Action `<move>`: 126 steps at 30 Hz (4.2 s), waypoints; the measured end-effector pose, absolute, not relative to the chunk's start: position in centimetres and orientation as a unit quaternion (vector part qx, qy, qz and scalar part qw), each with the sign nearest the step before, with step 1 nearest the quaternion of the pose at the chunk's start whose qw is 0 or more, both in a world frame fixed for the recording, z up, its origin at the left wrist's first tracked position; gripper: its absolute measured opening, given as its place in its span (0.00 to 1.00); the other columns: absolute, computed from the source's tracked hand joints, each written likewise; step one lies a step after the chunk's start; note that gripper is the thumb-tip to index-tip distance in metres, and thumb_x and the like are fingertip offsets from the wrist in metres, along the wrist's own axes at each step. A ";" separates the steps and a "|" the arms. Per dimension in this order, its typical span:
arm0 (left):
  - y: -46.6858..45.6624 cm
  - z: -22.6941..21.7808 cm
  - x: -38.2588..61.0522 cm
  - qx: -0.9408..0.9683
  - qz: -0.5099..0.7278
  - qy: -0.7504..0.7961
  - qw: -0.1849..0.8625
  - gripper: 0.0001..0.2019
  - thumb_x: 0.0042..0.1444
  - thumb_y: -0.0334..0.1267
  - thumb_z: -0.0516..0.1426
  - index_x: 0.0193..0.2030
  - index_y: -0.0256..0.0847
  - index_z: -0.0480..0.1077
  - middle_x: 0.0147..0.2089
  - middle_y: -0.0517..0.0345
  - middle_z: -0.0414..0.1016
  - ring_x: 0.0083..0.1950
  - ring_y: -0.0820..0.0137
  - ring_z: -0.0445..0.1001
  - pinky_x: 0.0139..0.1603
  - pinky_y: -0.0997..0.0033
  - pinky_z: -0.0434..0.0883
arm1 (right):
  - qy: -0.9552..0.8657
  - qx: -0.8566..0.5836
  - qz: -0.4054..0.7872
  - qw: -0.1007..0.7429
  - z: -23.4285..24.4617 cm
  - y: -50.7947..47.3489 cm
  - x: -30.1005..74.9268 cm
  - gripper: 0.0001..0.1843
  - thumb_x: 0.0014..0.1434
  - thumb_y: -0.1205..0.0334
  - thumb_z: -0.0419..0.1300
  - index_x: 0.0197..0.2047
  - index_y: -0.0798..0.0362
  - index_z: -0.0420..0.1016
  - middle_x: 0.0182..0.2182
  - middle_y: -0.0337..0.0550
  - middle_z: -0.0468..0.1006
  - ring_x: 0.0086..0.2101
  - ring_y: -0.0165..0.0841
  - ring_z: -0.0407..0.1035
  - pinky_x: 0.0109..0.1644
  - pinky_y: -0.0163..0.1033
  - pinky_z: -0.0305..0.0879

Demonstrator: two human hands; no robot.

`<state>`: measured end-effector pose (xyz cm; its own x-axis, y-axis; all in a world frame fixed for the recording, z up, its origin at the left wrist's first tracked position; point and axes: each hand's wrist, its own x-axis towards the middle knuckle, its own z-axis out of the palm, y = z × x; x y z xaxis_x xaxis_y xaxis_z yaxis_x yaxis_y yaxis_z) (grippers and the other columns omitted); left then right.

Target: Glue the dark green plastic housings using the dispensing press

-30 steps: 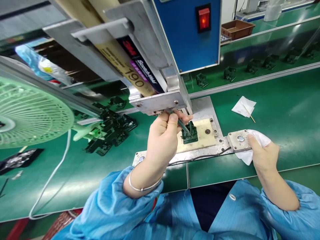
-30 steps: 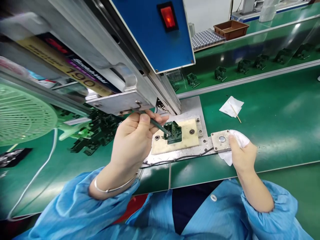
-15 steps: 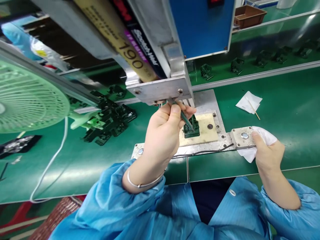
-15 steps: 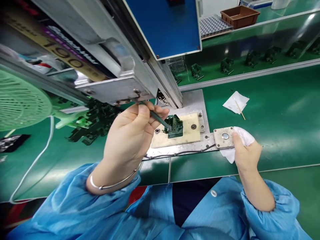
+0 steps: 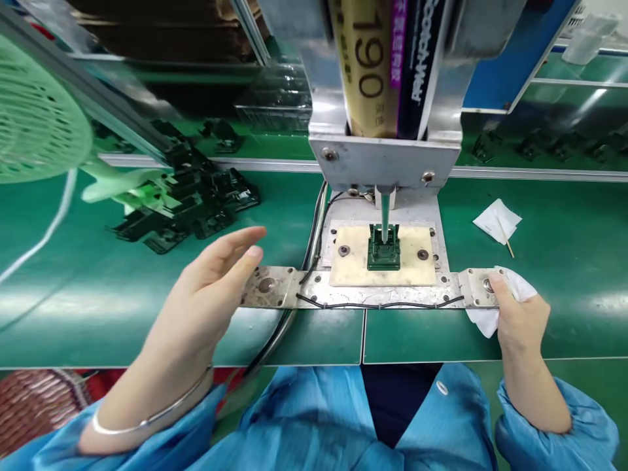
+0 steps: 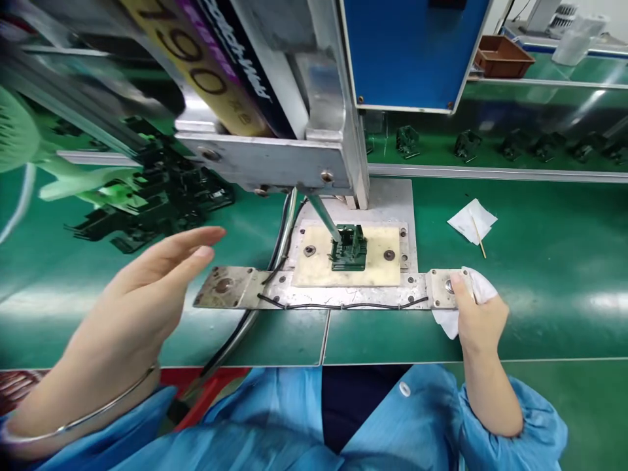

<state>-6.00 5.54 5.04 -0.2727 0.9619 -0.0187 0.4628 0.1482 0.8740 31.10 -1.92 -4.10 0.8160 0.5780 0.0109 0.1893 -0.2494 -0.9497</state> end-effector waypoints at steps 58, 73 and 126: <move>4.2 0.0 -5.5 0.307 0.600 0.602 0.429 0.11 0.45 0.36 0.68 0.37 0.42 0.78 0.37 0.55 0.79 0.34 0.68 0.73 0.32 0.73 0.68 | -0.291 -0.751 0.126 0.579 -3.4 -2.4 30.9 0.23 0.51 0.47 0.72 0.43 0.56 0.82 0.27 0.39 0.76 0.29 0.34 0.71 0.32 0.39 0.70; 4.5 -1.2 -6.9 0.324 0.589 0.574 0.468 0.21 0.40 0.46 0.73 0.41 0.42 0.79 0.39 0.54 0.81 0.33 0.67 0.73 0.32 0.74 0.70 | -0.331 -0.755 0.132 0.551 -5.3 -2.6 32.5 0.26 0.54 0.45 0.69 0.45 0.60 0.81 0.40 0.52 0.83 0.43 0.49 0.78 0.41 0.47 0.78; 4.5 -1.4 -6.2 0.391 0.617 0.561 0.390 0.13 0.44 0.30 0.64 0.40 0.41 0.80 0.35 0.59 0.82 0.38 0.68 0.77 0.40 0.70 0.73 | -0.313 -0.708 0.136 0.618 -2.3 -1.9 30.1 0.17 0.48 0.52 0.73 0.34 0.57 0.83 0.22 0.38 0.71 0.24 0.28 0.64 0.27 0.35 0.60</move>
<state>-6.19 4.46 -1.44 -0.3899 0.9198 0.0442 -0.0435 -0.0663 0.9969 30.11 -1.89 -2.32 0.7676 0.6109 0.1937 0.2747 -0.0405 -0.9607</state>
